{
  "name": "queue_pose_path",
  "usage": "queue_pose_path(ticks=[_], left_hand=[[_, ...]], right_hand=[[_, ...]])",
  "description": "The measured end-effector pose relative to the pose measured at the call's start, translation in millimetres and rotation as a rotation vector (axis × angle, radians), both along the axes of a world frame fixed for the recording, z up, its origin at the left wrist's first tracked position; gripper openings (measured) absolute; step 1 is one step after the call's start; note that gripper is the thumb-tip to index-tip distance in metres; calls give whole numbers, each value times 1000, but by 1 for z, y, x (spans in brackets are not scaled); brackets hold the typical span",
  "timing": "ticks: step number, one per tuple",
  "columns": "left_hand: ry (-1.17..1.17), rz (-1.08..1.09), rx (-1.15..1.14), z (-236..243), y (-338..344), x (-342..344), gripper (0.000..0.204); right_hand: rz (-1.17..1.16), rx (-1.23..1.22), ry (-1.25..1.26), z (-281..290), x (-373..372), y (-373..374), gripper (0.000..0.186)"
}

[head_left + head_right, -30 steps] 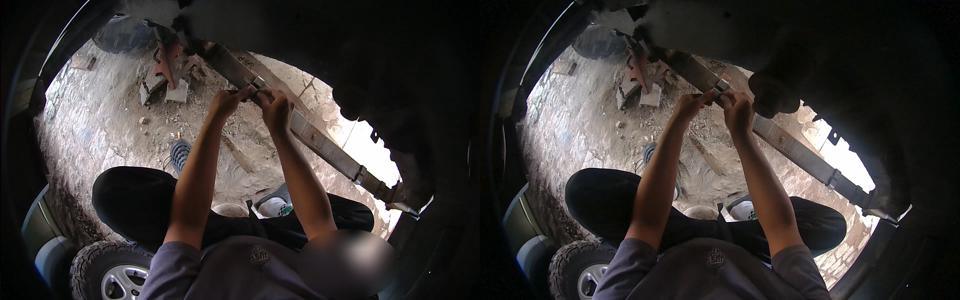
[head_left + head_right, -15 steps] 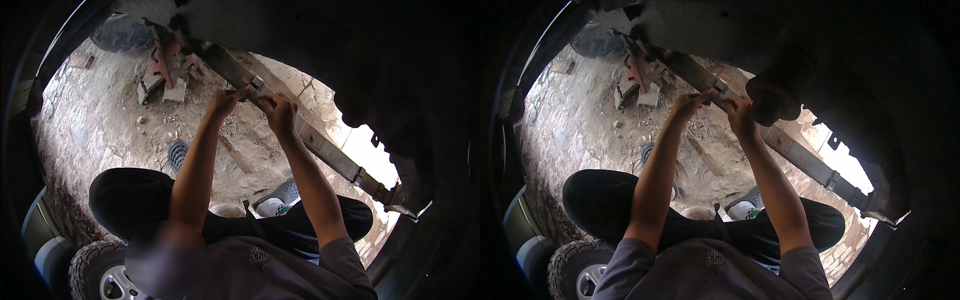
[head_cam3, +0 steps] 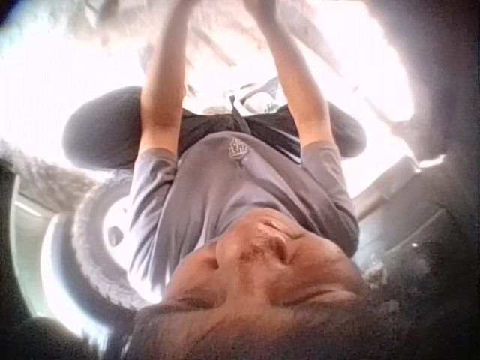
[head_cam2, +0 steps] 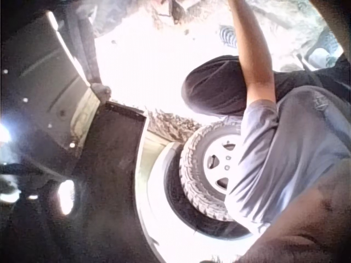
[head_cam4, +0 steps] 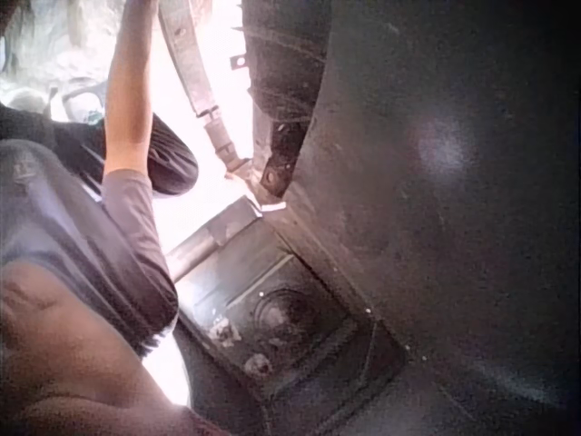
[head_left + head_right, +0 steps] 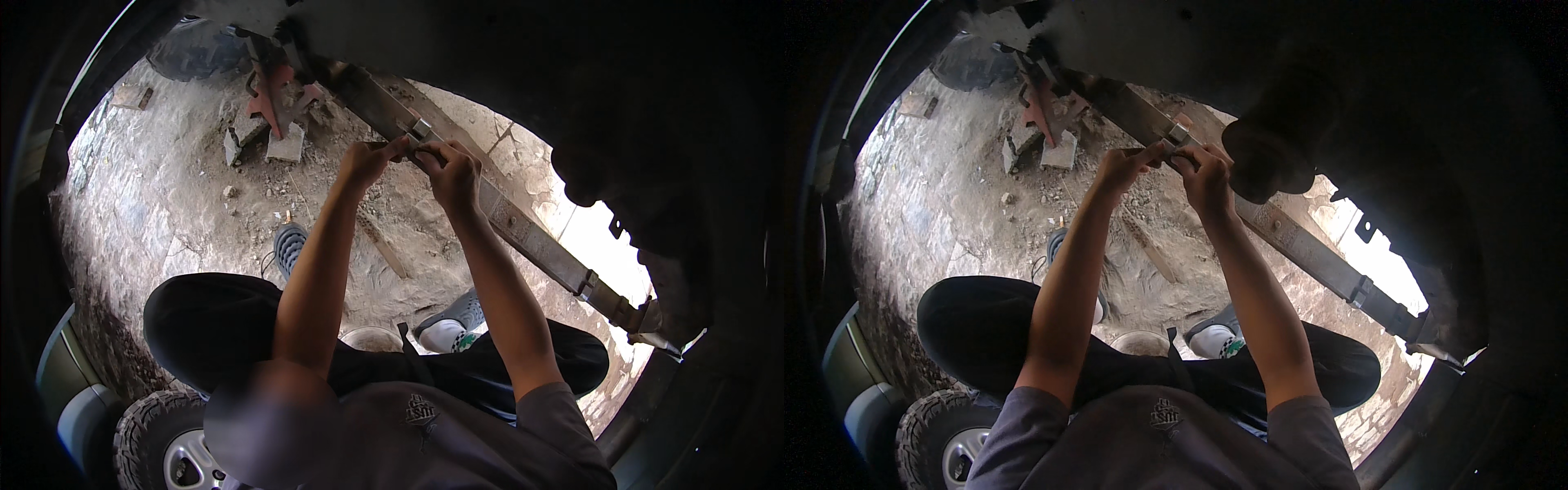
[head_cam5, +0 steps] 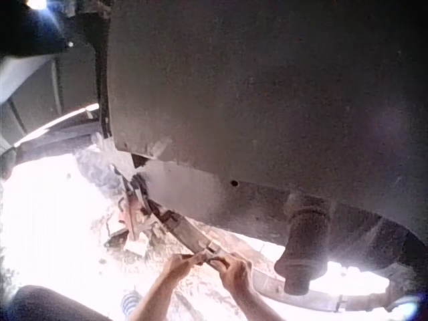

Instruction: The person sits under a vehicle and repeatedly scrapes a metal undercarriage component with a small handheld tool. The person occasionally pauses to inspect the area and reposition the tool, continuing the scraping action throughout the clip.

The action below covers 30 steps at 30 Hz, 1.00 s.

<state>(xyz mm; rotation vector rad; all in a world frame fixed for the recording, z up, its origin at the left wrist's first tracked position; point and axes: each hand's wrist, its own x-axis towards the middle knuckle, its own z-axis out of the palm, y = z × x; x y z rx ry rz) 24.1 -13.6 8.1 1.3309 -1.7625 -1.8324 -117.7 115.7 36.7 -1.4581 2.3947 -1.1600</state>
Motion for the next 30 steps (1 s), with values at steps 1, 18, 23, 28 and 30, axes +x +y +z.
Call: queue_pose_path(ticks=[1, 18, 23, 28, 30], left_hand=[[-6, 3, -9, -2, -1, 0, 66], [12, 34, -35, -3, 3, 4, 74], [-24, 2, -58, 0, 0, 6, 75], [-54, -33, -42, 1, -2, 0, 73], [-55, -4, -21, -8, -3, 2, 73]], right_hand=[[2, 1, 3, -2, 0, 3, 16], [74, 77, 24, -1, -20, 38, 17], [62, 80, -28, 1, -15, 30, 17], [37, 43, -16, 0, -9, 8, 18], [46, 70, 35, 0, -14, 24, 17]])
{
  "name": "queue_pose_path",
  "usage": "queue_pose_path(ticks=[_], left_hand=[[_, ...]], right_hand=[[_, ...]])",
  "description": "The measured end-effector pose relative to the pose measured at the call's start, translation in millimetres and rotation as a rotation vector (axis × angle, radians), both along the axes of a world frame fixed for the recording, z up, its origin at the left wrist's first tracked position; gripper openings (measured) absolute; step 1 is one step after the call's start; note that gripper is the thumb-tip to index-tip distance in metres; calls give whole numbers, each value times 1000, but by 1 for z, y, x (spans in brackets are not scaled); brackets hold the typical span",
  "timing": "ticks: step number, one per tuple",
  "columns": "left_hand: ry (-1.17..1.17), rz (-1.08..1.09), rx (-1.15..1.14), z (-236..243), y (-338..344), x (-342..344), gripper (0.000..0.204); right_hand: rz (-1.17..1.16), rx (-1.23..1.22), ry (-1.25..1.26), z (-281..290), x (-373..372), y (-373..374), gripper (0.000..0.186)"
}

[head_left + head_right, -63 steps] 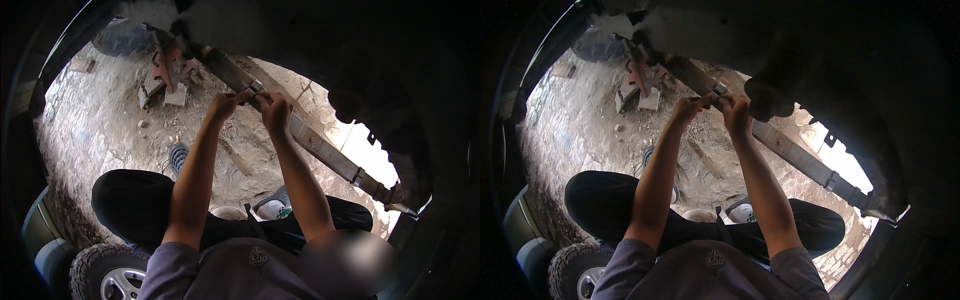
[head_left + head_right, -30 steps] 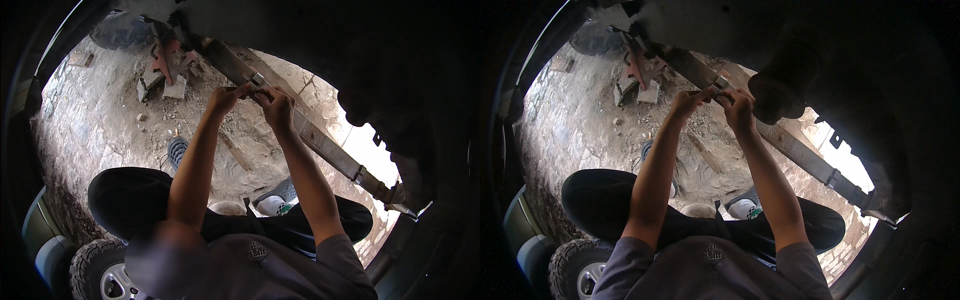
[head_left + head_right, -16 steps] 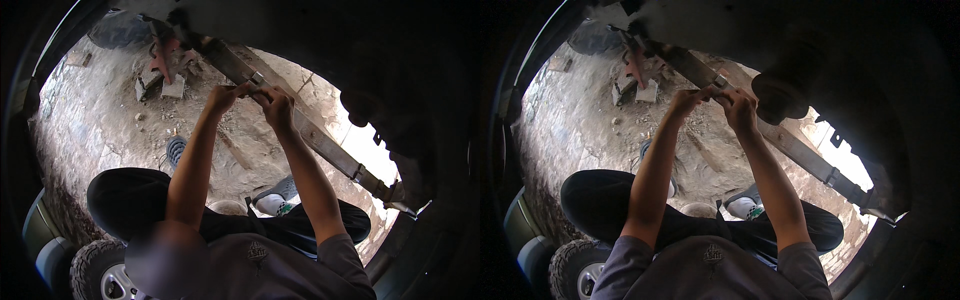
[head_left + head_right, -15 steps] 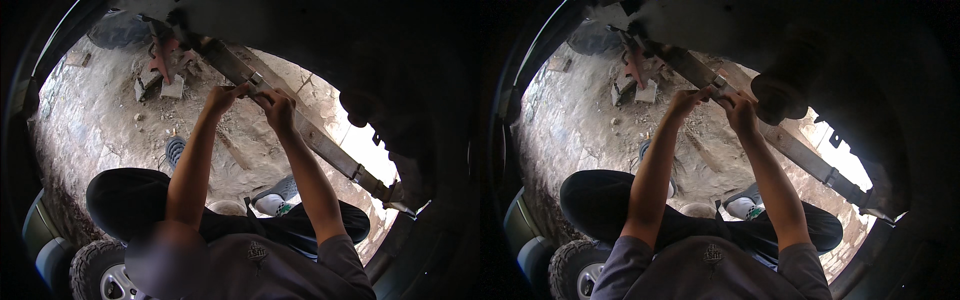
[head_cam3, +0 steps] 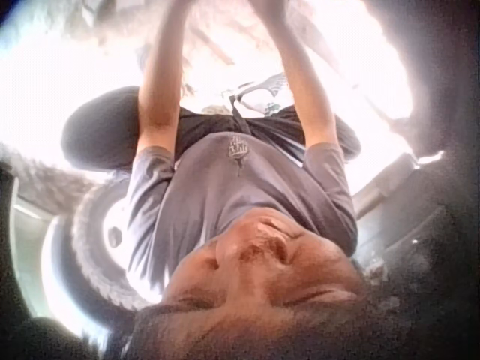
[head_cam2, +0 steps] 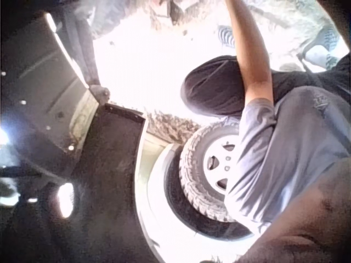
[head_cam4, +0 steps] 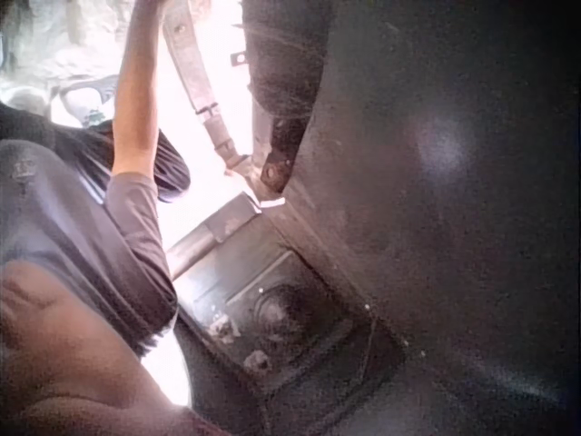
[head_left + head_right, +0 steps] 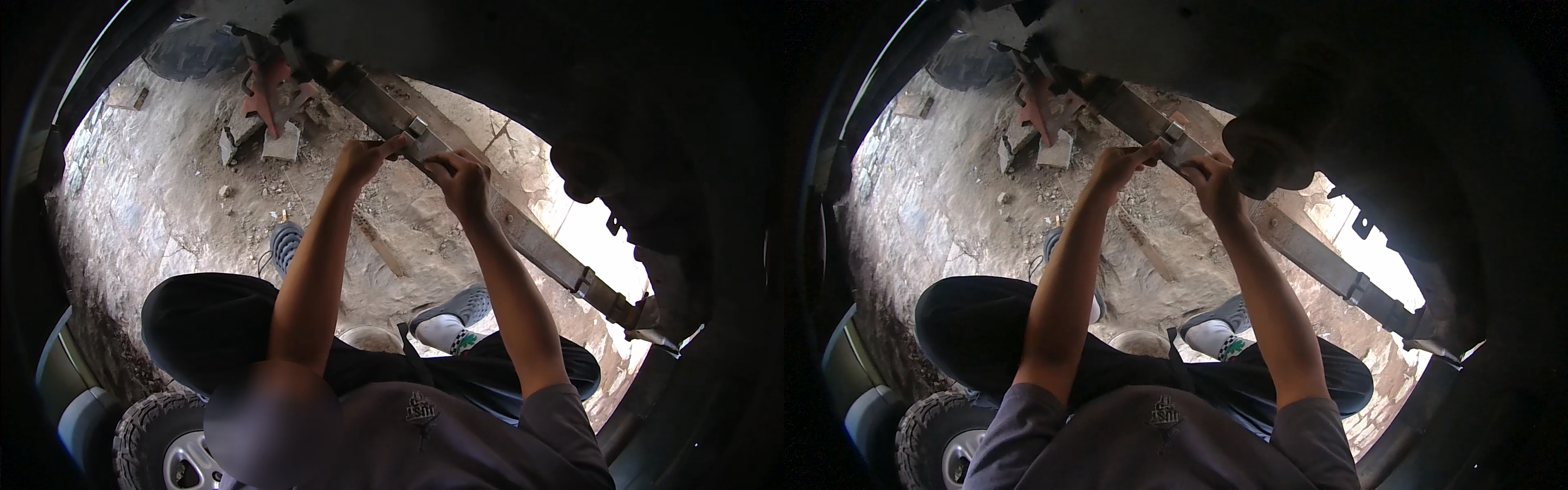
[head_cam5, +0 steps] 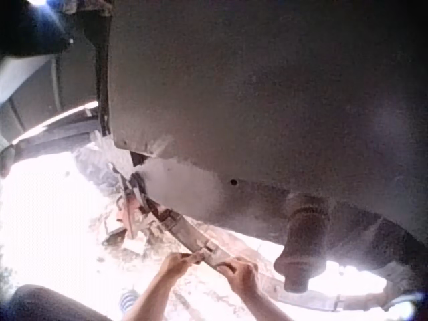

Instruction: The person sits under a vehicle and repeatedly scrapes a metal undercarriage component with a small handheld tool. The person occasionally pauses to inspect the area and reposition the tool, continuing the scraping action throughout the clip.

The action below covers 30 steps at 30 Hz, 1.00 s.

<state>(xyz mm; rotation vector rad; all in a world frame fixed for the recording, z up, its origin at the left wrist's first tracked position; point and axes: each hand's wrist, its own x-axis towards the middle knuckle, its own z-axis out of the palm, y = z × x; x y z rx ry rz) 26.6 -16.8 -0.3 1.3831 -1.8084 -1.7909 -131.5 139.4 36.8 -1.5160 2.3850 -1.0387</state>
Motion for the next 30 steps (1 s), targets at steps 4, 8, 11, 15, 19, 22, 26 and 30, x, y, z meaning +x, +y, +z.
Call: queue_pose_path(ticks=[4, 8, 11, 15, 19, 22, 26, 30], left_hand=[[68, 6, 80, 9, 3, 4, 73], [92, -8, 83, 4, 2, 6, 73], [46, -7, 68, 0, -3, 3, 72], [34, 50, 57, 2, 1, -3, 63], [75, -7, 61, -6, -2, 4, 71], [29, -6, 62, 3, 0, 2, 69], [21, -9, 68, 5, 1, 2, 66], [58, 38, 39, -1, 0, -1, 62]], right_hand=[[-6, 71, -13, 5, -21, 50, 15], [23, 53, 46, -2, -27, 52, 14], [18, 52, 33, 4, -10, 17, 15], [27, -11, -41, 5, -1, -12, 16], [31, 89, 19, 2, -12, 25, 16], [32, 63, -64, 5, -21, 49, 15], [0, 57, -70, 2, -11, 28, 16], [-13, 38, -55, 5, 1, -8, 16]])
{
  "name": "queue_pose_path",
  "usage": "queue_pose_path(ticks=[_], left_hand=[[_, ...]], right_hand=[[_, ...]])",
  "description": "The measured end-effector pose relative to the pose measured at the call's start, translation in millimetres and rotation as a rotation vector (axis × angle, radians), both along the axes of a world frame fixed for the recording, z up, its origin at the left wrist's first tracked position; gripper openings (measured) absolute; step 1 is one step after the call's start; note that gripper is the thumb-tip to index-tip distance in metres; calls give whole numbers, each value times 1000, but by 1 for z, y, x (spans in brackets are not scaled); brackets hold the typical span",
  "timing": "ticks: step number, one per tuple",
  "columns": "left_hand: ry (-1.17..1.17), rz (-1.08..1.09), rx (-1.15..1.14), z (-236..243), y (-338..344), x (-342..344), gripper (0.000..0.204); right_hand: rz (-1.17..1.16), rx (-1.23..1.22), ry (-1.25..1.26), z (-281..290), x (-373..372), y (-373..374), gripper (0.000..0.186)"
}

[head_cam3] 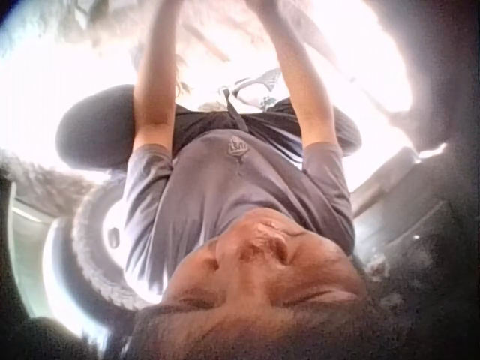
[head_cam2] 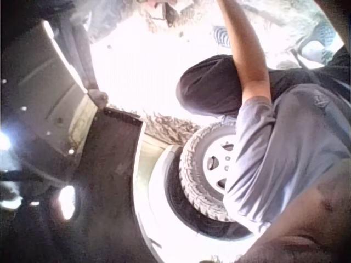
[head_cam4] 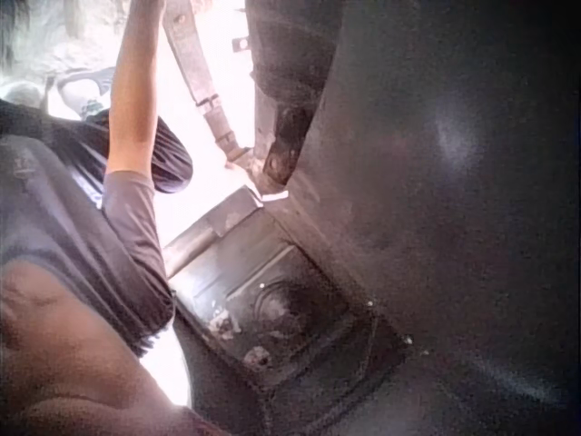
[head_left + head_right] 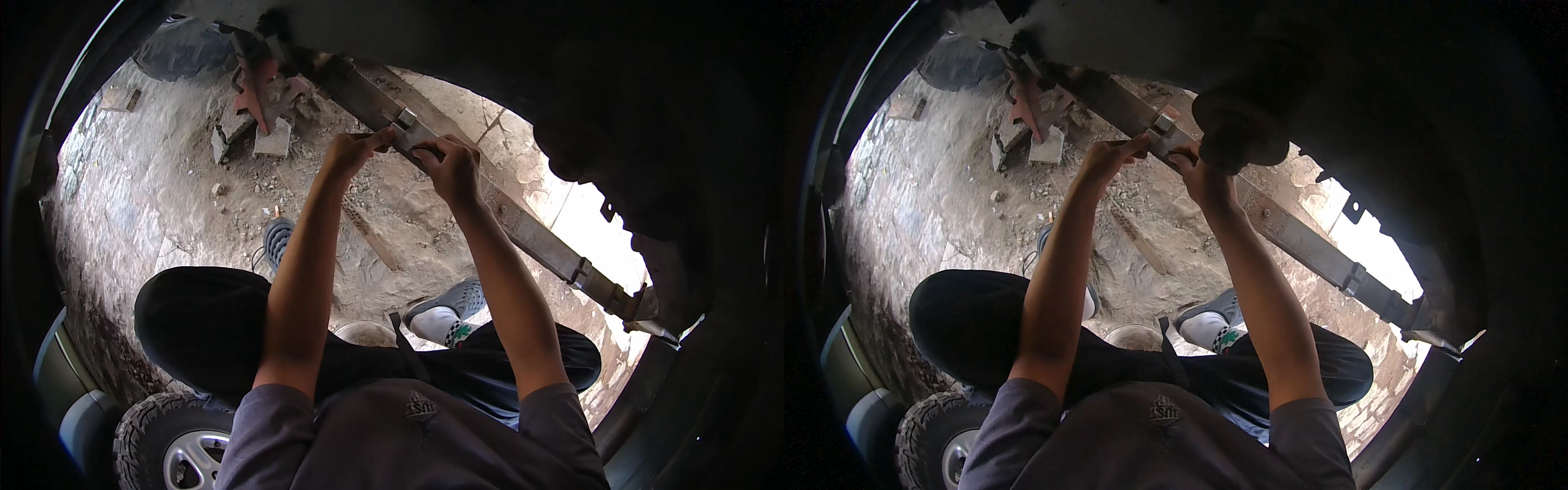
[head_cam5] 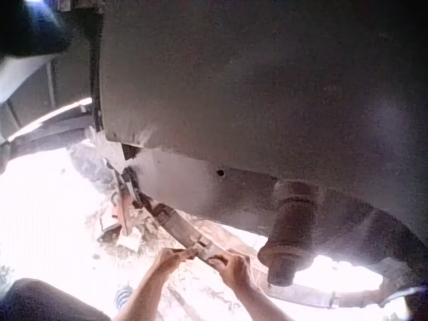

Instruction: The person sits under a vehicle and repeatedly scrapes a metal undercarriage component with a small handheld tool. The person occasionally pauses to inspect the area and reposition the tool, continuing the scraping action throughout the clip.

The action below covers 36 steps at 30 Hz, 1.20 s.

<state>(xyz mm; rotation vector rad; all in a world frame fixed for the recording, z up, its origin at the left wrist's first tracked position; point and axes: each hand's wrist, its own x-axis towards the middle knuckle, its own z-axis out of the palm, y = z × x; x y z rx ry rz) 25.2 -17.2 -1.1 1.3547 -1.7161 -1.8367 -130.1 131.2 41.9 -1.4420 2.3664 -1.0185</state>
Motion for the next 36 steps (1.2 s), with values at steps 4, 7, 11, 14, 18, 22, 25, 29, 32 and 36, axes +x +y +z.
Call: queue_pose_path(ticks=[4, 7, 11, 14, 18, 22, 25, 29, 32, 36], left_hand=[[-32, -44, 37, -7, -4, 0, 68], [-13, 7, 33, 2, 6, 2, 67], [65, 20, 30, -4, 3, 1, 64], [-6, 19, 13, -3, 2, -3, 64], [25, 0, 34, -3, 4, 5, 65], [-29, -24, 6, 3, 7, 0, 72], [-22, -16, 14, -7, 4, 0, 72], [14, -4, -13, -2, 2, 5, 72], [-16, 1, 30, -3, 9, 5, 70], [-41, 28, 15, 7, 5, 0, 71]], right_hand=[[59, 9, 107, -9, -5, 23, 17], [34, -22, 57, -11, -7, 27, 16], [-101, -56, 185, -24, -11, 16, 16], [-214, -91, 180, -24, -15, 5, 15], [-83, -53, 90, -11, 1, 17, 13], [-100, -156, 262, -21, -17, 9, 13], [-166, -142, 323, -24, -15, 6, 14], [-138, -77, 191, -21, 5, 26, 16], [-134, -115, 286, -19, -19, 4, 15], [-191, -161, 301, -29, -19, 5, 15]])
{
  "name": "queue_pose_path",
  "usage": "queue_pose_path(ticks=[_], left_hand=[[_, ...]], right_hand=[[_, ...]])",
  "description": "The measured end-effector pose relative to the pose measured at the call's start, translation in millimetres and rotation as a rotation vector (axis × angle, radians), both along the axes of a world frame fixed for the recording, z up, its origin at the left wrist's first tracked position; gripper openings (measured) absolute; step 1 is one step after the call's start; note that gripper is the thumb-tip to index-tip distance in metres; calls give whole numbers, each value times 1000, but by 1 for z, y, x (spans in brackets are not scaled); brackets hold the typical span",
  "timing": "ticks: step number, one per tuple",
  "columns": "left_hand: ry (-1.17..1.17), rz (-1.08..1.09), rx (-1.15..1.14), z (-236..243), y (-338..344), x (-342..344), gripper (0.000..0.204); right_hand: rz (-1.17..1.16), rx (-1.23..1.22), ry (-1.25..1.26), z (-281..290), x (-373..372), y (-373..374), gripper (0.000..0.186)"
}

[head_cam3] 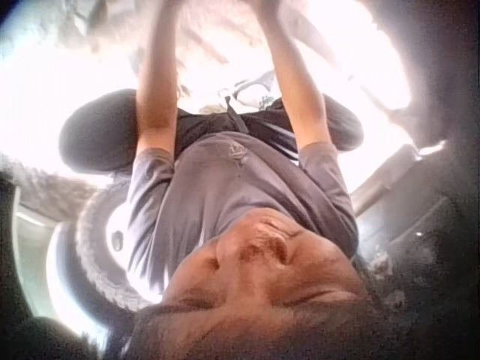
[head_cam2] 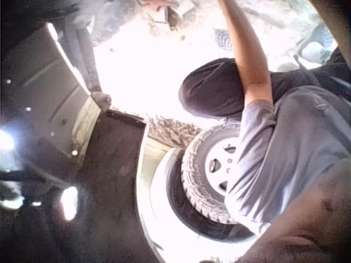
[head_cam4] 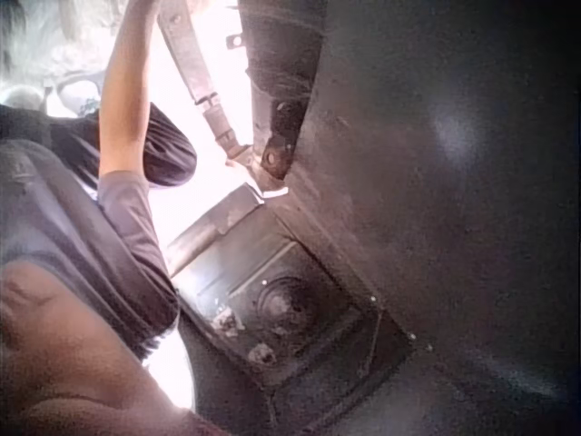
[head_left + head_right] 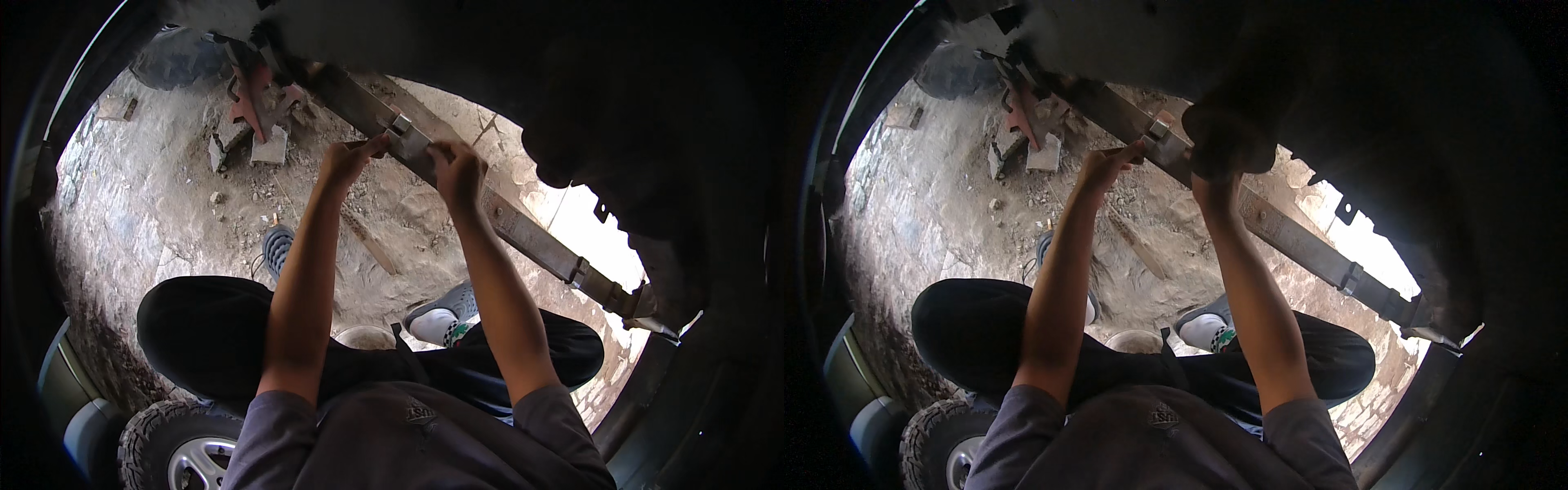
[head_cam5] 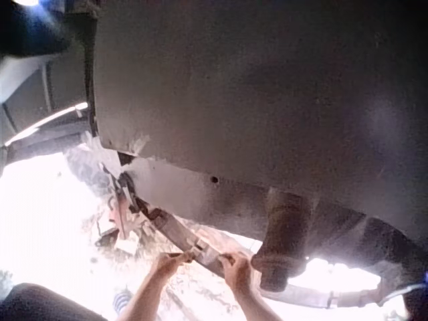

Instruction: The person sits under a vehicle and repeatedly scrapes a metal undercarriage component with a small handheld tool. The person occasionally pauses to inspect the area and reposition the tool, continuing the scraping action throughout the clip.

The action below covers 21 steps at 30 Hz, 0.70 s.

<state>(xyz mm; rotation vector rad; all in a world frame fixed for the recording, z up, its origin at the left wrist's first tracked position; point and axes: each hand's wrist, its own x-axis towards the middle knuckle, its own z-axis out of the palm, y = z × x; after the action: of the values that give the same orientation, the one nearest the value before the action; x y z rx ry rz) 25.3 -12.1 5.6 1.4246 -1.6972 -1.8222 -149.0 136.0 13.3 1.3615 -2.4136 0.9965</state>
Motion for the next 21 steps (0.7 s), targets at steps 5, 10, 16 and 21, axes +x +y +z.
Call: queue_pose_path(ticks=[5, 10, 16, 21], left_hand=[[10, -8, 1, -1, -1, 3, 70], [10, -32, 3, 2, 3, -1, 66], [-4, -7, -45, -17, -2, 4, 69], [6, -13, -18, 5, 5, -1, 64]], right_hand=[[25, 43, -66, 6, 15, 16, 16], [-26, 16, 39, 3, -5, -4, 17], [10, 54, -39, 6, 16, 7, 16], [-86, 36, -111, 3, -3, -8, 16]])
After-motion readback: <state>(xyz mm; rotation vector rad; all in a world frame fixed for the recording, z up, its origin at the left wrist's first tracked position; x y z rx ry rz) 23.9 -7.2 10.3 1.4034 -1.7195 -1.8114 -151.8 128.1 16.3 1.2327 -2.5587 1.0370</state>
